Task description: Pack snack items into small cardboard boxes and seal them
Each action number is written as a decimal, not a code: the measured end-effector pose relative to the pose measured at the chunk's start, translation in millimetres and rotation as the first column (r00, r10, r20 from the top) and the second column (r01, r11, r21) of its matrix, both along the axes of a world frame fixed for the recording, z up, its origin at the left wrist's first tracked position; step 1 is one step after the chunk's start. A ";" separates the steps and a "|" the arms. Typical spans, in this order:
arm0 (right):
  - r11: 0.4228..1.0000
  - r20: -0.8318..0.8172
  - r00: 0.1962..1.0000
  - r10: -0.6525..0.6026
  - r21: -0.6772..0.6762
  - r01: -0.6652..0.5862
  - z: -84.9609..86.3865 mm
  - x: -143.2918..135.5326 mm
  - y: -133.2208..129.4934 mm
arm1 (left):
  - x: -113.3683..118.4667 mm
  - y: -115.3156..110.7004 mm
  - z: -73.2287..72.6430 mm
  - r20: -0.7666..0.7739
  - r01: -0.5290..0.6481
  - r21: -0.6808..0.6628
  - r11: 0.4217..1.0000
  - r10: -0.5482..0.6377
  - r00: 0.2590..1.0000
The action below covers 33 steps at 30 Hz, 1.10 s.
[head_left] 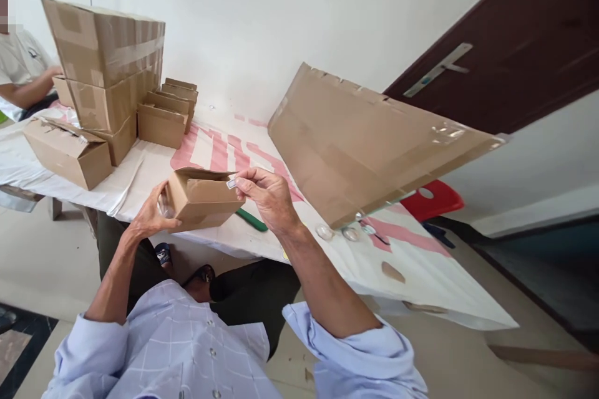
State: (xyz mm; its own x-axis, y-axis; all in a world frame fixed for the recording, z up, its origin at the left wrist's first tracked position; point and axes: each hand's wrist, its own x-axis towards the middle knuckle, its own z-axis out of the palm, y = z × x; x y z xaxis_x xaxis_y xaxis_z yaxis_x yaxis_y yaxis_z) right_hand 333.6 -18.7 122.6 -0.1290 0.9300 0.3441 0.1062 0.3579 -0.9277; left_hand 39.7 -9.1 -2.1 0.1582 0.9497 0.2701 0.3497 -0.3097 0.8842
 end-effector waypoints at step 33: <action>0.595 0.209 0.583 -0.785 -0.011 0.804 -169.1 330.4 24.3 | 16.9 10.5 32.5 -0.058 -0.300 -0.120 0.946 0.295 0.954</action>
State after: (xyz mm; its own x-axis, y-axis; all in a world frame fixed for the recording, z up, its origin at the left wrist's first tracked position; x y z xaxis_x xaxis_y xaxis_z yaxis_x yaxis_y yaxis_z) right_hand 664.0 5.6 -46.5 0.6327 0.7143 0.2991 0.4570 -0.0325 -0.8889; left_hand 56.6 1.5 30.4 -0.1294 0.9810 0.1443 0.4432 -0.0730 0.8935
